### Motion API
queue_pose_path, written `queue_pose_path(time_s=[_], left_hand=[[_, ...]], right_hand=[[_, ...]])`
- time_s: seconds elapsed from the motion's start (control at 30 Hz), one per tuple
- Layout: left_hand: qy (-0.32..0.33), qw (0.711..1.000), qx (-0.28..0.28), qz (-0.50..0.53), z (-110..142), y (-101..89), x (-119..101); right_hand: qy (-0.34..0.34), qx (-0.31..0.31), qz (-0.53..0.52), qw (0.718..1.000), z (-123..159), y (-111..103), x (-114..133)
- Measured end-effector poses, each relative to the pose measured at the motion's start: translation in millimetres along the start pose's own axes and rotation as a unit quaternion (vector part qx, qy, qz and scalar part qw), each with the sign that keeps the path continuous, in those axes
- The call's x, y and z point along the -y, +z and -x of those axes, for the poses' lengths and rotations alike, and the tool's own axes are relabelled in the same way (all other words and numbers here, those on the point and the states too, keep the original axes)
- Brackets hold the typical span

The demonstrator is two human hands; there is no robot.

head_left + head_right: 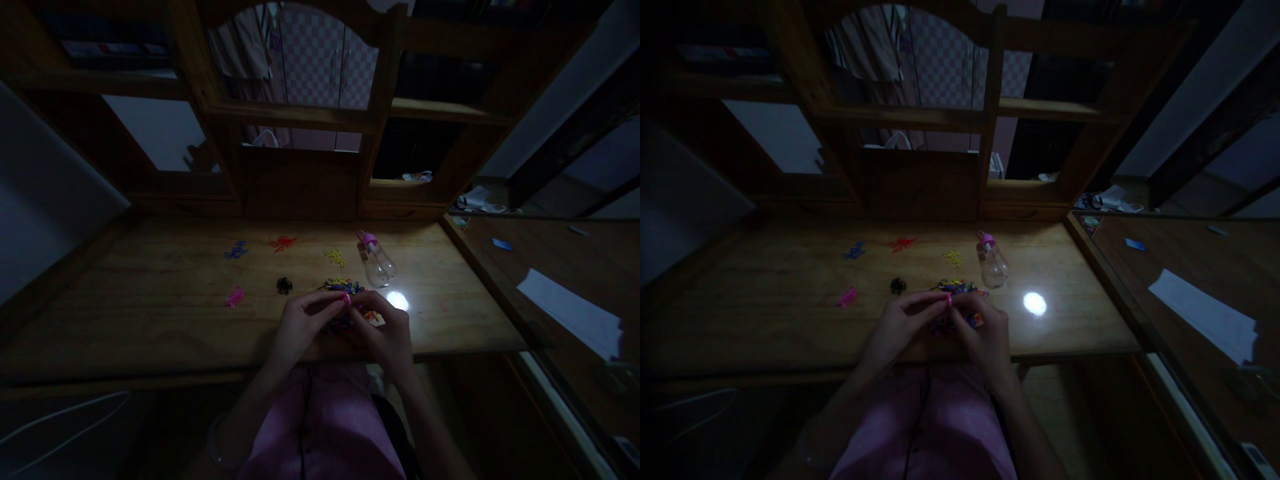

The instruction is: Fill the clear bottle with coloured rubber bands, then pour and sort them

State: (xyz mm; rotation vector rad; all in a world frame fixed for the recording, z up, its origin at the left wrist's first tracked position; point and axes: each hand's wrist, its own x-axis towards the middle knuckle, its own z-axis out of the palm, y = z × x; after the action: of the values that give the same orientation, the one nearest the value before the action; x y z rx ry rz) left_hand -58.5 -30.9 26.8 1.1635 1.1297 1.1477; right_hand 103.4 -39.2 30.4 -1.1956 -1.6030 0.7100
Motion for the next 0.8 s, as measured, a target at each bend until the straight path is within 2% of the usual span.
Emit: queue_pose_path(time_s=[0.33,0.53,0.67,0.73,0.8], left_hand=[[0.013,1.0,-0.006,0.012,2.0,1.8,3.7],[-0.008,1.0,-0.02,0.018,3.0,-2.8,7.2],[-0.023,0.998,-0.046,0.042,7.9,-13.2,17.1],[-0.016,0.997,-0.065,0.04,11.7,-17.9,22.6],[-0.007,0.996,-0.084,0.024,15.3,-20.5,25.9]], right_hand=[[0.037,0.041,-0.058,0.997,-1.2,1.1,2.3],[0.079,0.014,-0.097,0.992,-3.9,1.5,-3.5],[0.072,-0.004,-0.09,0.993,-21.3,-0.4,5.4],[0.037,0.05,-0.081,0.995,-39.7,8.4,15.7],[-0.017,0.154,-0.073,0.985,-61.9,30.0,25.8]])
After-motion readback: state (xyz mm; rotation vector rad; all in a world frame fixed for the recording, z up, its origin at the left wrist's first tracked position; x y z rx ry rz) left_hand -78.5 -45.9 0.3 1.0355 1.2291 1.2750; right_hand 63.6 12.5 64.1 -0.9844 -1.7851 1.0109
